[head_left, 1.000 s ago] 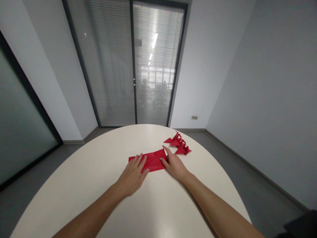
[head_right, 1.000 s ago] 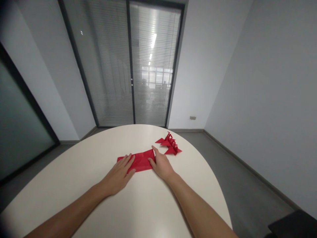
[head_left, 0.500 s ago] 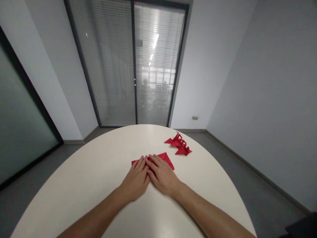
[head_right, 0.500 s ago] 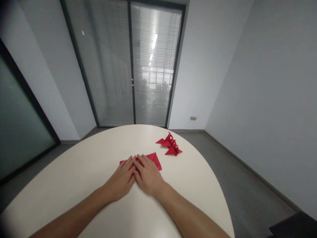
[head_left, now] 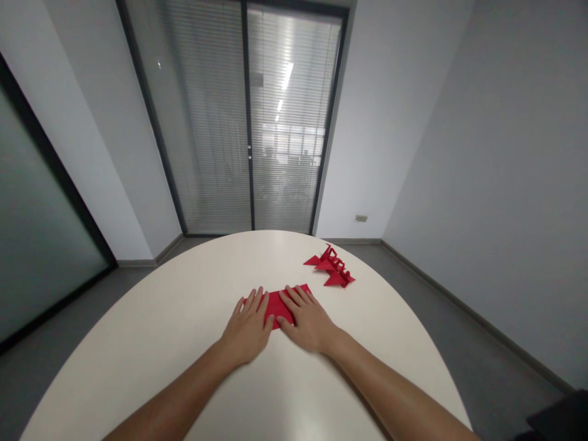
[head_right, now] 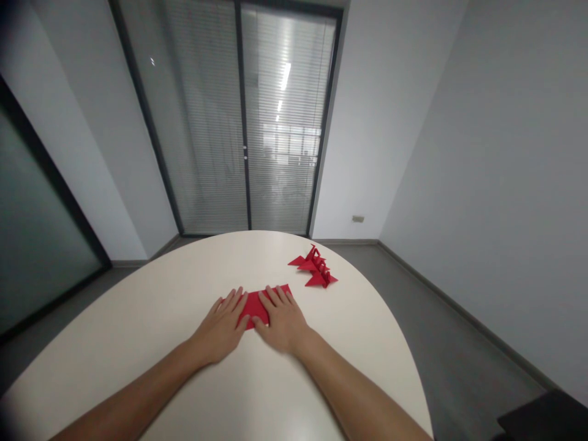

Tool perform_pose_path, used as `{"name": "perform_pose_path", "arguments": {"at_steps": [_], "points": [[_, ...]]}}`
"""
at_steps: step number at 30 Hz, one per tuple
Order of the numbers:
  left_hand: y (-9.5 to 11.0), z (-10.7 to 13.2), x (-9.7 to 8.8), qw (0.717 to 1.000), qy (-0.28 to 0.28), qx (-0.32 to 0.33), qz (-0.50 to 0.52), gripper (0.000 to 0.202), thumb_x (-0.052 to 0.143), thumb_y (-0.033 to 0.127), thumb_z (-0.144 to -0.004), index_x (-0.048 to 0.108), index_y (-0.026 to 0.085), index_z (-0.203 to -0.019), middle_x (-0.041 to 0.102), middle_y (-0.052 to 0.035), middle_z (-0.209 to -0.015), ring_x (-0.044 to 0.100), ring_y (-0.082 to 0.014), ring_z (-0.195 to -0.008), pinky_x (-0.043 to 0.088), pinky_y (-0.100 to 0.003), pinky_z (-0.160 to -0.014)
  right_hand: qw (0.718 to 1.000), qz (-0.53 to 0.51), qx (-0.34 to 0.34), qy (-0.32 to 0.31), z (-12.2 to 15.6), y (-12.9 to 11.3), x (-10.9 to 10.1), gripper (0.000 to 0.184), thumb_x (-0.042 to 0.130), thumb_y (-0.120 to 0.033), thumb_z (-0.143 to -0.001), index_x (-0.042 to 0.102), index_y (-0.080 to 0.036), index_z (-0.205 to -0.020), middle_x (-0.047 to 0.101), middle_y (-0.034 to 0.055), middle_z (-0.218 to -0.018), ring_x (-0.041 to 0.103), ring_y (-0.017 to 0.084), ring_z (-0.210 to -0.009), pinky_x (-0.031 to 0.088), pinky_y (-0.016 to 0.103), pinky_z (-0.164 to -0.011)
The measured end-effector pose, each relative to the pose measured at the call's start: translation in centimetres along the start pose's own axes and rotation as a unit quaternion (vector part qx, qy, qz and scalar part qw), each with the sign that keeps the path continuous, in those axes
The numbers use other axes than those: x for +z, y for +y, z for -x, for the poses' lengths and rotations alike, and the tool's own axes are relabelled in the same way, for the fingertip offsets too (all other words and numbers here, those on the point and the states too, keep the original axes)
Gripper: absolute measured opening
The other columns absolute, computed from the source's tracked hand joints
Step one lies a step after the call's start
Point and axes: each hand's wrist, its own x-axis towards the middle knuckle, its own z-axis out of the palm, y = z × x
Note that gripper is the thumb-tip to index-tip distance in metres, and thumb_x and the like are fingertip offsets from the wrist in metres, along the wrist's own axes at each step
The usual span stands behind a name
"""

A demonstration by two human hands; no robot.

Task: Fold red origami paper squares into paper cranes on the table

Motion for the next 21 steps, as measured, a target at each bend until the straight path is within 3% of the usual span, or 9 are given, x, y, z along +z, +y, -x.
{"name": "perform_pose_path", "arguments": {"at_steps": [6, 9, 12, 14, 17, 21], "points": [[-1.8, 0.1, -0.4, 0.995, 0.066, -0.068, -0.017, 0.059, 0.033, 0.031, -0.097, 0.038, 0.002, -0.148, 0.029, -0.0243, -0.158, 0.023, -0.0346, -0.150, 0.021, -0.056, -0.120, 1.000, 0.001, 0.021, 0.012, 0.0, -0.1, -0.4, 0.082, 0.044, -0.068, -0.092, 0.035, -0.016, -0.154, 0.026, 0.0152, -0.162, 0.018, 0.035, -0.151, 0.015, 0.051, -0.122], [-1.4, 0.2, -0.7, 0.994, 0.111, 0.000, 0.002, 0.057, 0.034, 0.026, -0.097, 0.037, 0.006, -0.150, 0.026, -0.0180, -0.162, 0.020, -0.0287, -0.151, 0.020, -0.049, -0.122, 1.000, -0.002, 0.022, 0.012, 0.0, -0.1, -0.5, 0.080, 0.045, -0.067, -0.092, 0.036, -0.016, -0.154, 0.027, 0.0155, -0.161, 0.019, 0.036, -0.151, 0.015, 0.051, -0.122], [-0.6, 0.4, -0.8, 0.991, 0.073, 0.101, 0.055, 0.056, 0.031, 0.033, -0.101, 0.034, 0.013, -0.153, 0.028, -0.0125, -0.162, 0.025, -0.0229, -0.151, 0.025, -0.042, -0.122, 1.000, 0.000, 0.016, 0.011, 0.0, 0.0, -0.4, 0.079, 0.046, -0.065, -0.092, 0.034, -0.017, -0.155, 0.026, 0.0155, -0.162, 0.019, 0.035, -0.151, 0.015, 0.051, -0.121], [-0.3, 0.5, -0.7, 0.989, 0.029, 0.125, 0.068, 0.057, 0.028, 0.039, -0.103, 0.034, 0.013, -0.153, 0.031, -0.0128, -0.161, 0.027, -0.0228, -0.150, 0.026, -0.042, -0.121, 1.000, 0.004, 0.012, 0.006, 0.0, 0.1, -0.3, 0.077, 0.046, -0.061, -0.093, 0.033, -0.017, -0.155, 0.025, 0.0153, -0.162, 0.018, 0.035, -0.151, 0.015, 0.051, -0.121], [-0.5, 0.6, -0.7, 0.993, -0.007, 0.107, 0.057, 0.060, 0.027, 0.043, -0.102, 0.035, 0.012, -0.153, 0.031, -0.0135, -0.160, 0.026, -0.0259, -0.150, 0.025, -0.045, -0.121, 1.000, 0.009, 0.016, -0.003, -0.2, 0.3, -0.2, 0.070, 0.045, -0.052, -0.095, 0.033, -0.017, -0.155, 0.025, 0.0143, -0.162, 0.017, 0.033, -0.151, 0.015, 0.051, -0.122], [-1.4, 0.6, -0.6, 0.996, -0.008, 0.078, 0.041, 0.061, 0.028, 0.046, -0.102, 0.034, 0.013, -0.153, 0.028, -0.0128, -0.161, 0.024, -0.0283, -0.150, 0.024, -0.047, -0.121, 0.999, 0.012, 0.045, -0.011, -0.3, 0.5, -0.3, 0.063, 0.037, -0.043, -0.099, 0.031, -0.016, -0.156, 0.023, 0.0136, -0.163, 0.016, 0.032, -0.152, 0.013, 0.054, -0.121]]}}
